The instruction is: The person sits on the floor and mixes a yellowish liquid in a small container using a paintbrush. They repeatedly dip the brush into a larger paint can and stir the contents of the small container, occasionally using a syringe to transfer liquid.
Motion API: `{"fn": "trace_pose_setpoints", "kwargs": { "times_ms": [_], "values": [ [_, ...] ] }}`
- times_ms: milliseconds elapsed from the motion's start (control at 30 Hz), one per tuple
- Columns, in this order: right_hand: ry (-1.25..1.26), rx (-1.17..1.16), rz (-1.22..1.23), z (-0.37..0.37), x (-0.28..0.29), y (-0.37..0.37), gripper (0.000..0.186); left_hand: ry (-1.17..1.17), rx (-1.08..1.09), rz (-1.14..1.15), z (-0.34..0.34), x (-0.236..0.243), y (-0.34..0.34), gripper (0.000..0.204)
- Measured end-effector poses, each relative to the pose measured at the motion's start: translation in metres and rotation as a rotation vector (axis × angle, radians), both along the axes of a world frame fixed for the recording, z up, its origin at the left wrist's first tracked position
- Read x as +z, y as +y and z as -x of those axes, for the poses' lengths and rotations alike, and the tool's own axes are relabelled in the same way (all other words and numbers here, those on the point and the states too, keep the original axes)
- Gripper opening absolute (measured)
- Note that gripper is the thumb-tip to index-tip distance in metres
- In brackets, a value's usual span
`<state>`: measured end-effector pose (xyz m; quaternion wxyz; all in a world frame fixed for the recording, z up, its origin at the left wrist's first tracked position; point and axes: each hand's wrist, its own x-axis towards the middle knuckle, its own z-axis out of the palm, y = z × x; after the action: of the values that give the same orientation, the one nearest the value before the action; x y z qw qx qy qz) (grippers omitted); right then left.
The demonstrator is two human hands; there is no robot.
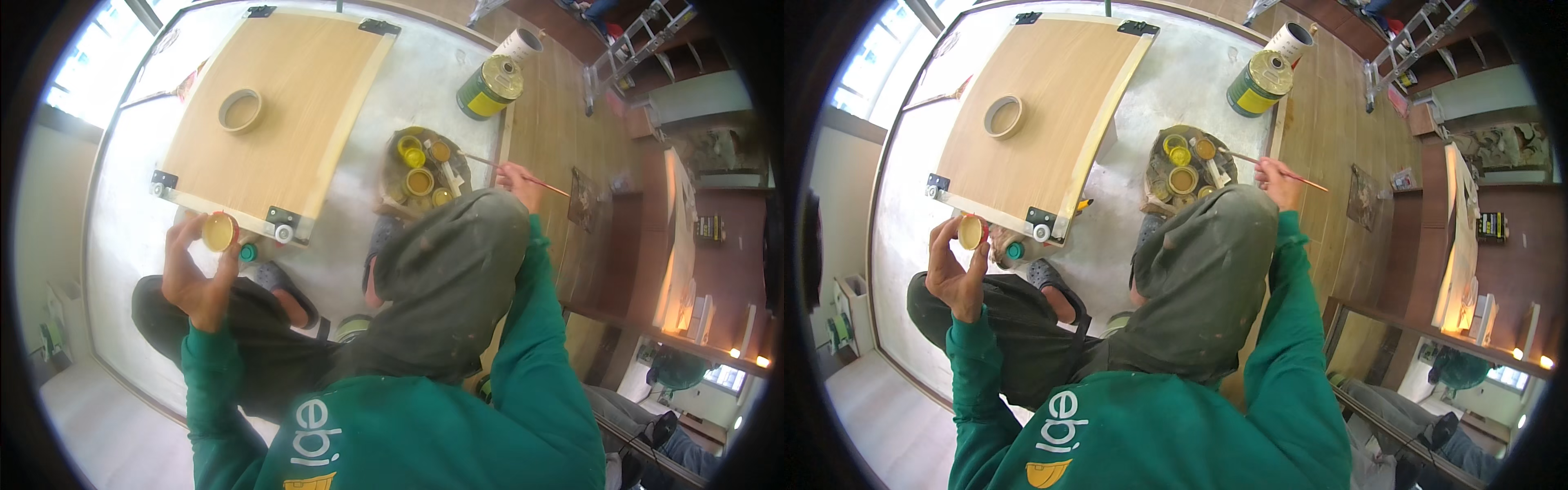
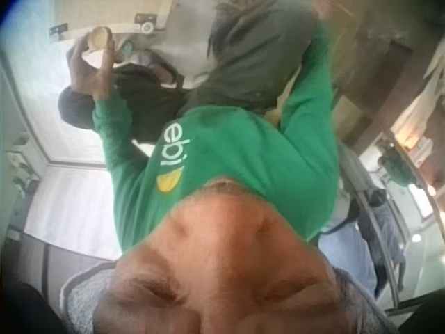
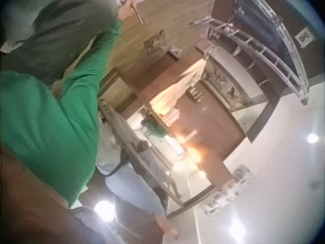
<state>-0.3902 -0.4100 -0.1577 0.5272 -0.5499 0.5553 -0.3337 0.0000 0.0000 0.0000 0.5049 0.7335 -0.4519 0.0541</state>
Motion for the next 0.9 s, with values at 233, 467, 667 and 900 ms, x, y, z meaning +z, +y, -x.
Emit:
{"fn": "trace_pose_setpoints", "kwargs": {
  "times_ms": [233, 467, 667, 900],
  "values": [
    [0.145, 0.054, 0.029, -0.055, -0.016, -0.01, 0.032, 0.012, -0.016, -0.016, 0.01, -0.015, -0.015, 0.047],
    [0.123, 0.064, 0.04, -0.065, -0.042, -0.021, 0.03, 0.005, -0.012, -0.05, 0.011, -0.017, -0.026, 0.049],
    [0.204, 0.101, 0.017, -0.05, -0.053, -0.024, 0.03, 0.016, -0.011, -0.048, 0.012, -0.017, -0.029, 0.049],
    [0.011, -0.067, -0.14, -0.022, -0.029, -0.037, 0.03, 0.011, -0.006, -0.033, 0.011, -0.017, -0.026, 0.049]
  ]
}}
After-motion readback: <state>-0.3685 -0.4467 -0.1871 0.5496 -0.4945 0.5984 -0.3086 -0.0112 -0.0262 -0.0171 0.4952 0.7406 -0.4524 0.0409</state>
